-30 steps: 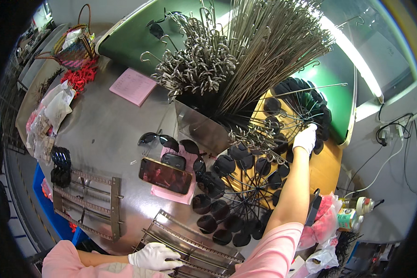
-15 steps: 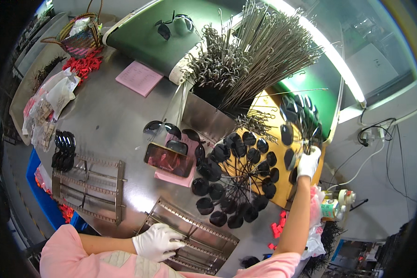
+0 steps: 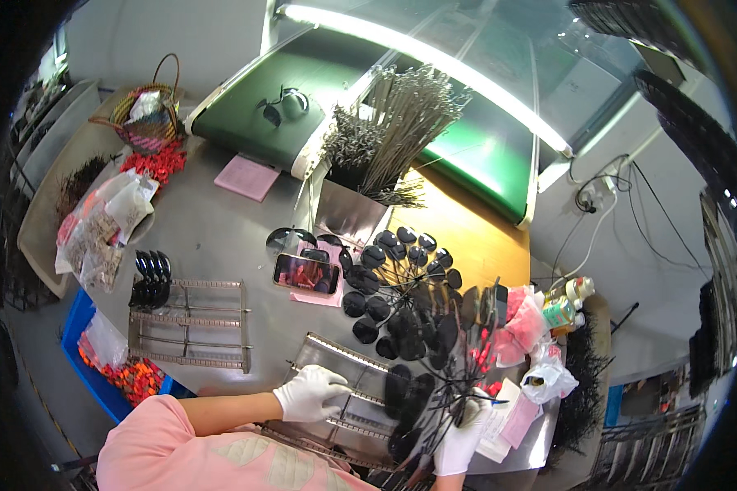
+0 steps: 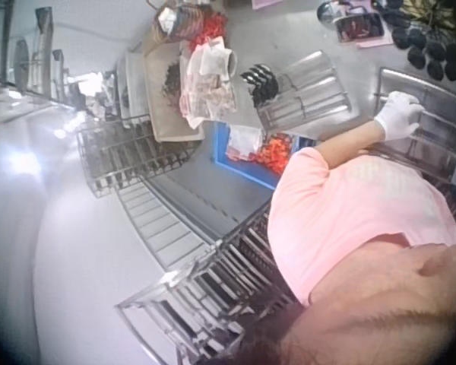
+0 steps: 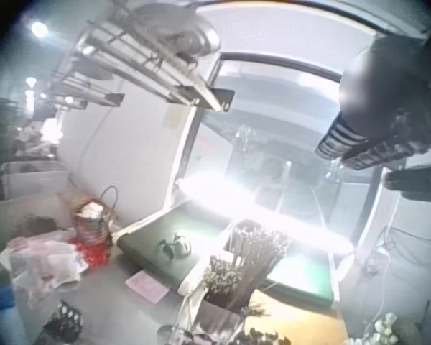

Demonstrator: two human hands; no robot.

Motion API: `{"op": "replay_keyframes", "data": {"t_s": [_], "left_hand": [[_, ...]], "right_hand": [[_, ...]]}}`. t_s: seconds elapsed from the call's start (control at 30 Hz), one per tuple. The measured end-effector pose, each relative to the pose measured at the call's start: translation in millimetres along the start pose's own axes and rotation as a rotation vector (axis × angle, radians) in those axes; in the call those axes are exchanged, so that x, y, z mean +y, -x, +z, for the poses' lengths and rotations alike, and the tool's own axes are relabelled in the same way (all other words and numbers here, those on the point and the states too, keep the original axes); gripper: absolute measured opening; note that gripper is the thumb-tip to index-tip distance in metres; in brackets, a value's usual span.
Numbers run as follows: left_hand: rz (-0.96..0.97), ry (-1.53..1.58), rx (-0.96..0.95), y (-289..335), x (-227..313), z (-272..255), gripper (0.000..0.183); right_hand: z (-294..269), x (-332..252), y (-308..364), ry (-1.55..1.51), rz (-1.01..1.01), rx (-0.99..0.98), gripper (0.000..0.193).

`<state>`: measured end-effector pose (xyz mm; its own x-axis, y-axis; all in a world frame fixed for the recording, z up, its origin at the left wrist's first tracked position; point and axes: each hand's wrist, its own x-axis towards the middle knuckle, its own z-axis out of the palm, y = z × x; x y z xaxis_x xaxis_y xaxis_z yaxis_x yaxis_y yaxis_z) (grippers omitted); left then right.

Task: The person assembles black decorative items by attaching round heads to wire stems and placing them into metal racks. They repeatedly pick up stems and heads, connect them, and arrange the finished units on a workbench with other craft supplies.

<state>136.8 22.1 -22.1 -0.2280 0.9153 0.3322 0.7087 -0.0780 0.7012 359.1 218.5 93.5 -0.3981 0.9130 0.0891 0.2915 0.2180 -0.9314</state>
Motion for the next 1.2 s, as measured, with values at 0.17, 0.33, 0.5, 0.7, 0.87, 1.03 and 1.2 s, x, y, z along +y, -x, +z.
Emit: {"op": "replay_keyframes", "data": {"t_s": [0.17, 0.33, 0.5, 0.7, 0.87, 1.03, 1.2], "left_hand": [[-0.197, -0.284, 0.375, 21.9, -21.3, -43.3, 0.036], [-0.395, -0.672, 0.284, 72.5, -51.2, -69.3, 0.049], [-0.385, -0.572, 0.322, 69.2, -45.9, -80.7, 0.044], [-0.137, 0.818, 0.197, -30.7, 20.3, -41.8, 0.075], [-0.211, 1.106, -0.224, -81.0, 42.7, 10.1, 0.074], [0.286, 0.546, 0.088, -107.2, 53.8, 12.5, 0.1], [0.36, 0.898, 0.031, -124.1, 69.5, -5.3, 0.11]], "right_hand": [[9.8, -2.3, 30.3, -0.14, 0.037, 0.092, 0.063], [22.5, -9.3, 28.3, -0.182, 0.052, 0.073, 0.069], [32.7, -17.0, 32.7, -0.249, 0.034, -0.002, 0.073], [66.0, -27.8, 46.5, -0.395, 0.049, -0.142, 0.076], [77.1, -20.5, 48.9, -0.016, -0.122, -0.12, 0.069], [67.0, 4.9, 43.8, -0.711, 0.296, -0.155, 0.033], [68.5, 21.9, 49.6, -0.09, -0.035, -0.236, 0.036]]}}
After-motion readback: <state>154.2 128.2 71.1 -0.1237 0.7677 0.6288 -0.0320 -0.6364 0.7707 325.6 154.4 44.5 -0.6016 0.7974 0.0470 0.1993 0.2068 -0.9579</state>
